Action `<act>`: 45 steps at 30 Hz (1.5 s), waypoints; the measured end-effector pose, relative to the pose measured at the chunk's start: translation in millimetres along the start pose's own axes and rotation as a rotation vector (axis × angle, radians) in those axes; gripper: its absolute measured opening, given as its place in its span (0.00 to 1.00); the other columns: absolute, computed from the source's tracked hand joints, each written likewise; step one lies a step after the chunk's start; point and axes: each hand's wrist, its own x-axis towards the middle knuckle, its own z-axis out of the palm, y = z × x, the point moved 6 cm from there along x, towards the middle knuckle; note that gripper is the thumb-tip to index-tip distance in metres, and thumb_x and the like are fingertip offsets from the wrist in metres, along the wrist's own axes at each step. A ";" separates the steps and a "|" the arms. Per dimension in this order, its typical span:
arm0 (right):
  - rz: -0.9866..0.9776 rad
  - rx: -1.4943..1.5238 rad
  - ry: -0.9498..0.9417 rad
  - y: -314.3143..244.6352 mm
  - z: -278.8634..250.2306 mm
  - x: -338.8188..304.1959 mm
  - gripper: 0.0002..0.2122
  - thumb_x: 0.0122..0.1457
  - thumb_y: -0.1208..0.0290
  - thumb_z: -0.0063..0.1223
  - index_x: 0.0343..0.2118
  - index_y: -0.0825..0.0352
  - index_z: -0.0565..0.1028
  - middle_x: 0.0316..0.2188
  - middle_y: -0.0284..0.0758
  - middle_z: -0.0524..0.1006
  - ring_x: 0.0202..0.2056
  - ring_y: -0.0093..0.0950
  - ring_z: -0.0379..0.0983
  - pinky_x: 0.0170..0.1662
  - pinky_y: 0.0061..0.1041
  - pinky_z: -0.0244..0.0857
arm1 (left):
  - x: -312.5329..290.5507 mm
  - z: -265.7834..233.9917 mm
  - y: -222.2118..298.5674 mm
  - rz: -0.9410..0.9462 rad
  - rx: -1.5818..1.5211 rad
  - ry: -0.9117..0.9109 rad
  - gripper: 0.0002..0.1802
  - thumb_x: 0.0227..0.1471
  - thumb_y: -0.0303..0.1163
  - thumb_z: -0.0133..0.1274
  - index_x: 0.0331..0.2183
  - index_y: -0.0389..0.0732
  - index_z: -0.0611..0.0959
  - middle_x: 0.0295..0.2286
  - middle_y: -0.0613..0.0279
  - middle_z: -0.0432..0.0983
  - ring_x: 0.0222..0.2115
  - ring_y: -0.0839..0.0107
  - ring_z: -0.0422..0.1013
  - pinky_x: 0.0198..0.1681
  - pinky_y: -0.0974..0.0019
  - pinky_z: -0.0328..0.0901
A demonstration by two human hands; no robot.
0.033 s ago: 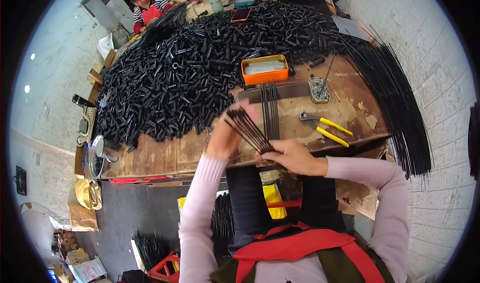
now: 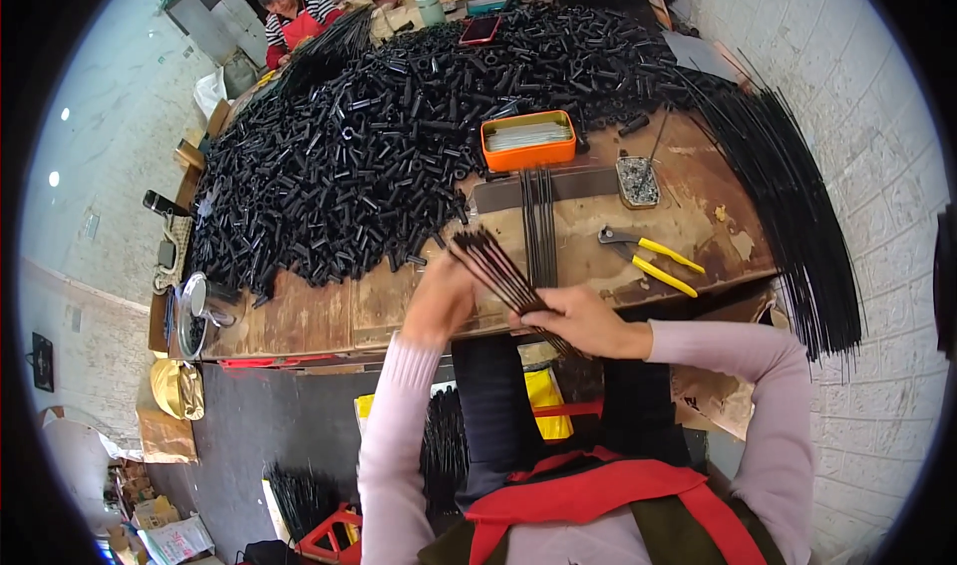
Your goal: Grouping, clamping, and trimming bundles of black plastic rods at an industrial workbench.
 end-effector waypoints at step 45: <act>-0.331 -0.441 0.231 -106.7 -131.1 100.6 0.08 0.58 0.71 0.55 0.36 0.71 0.77 0.28 0.36 0.78 0.28 0.20 0.70 0.35 0.22 0.66 | -73.5 137.3 66.9 0.212 0.436 -0.059 0.17 0.53 0.16 0.53 0.46 0.34 0.79 0.46 0.55 0.75 0.47 0.70 0.71 0.51 0.66 0.69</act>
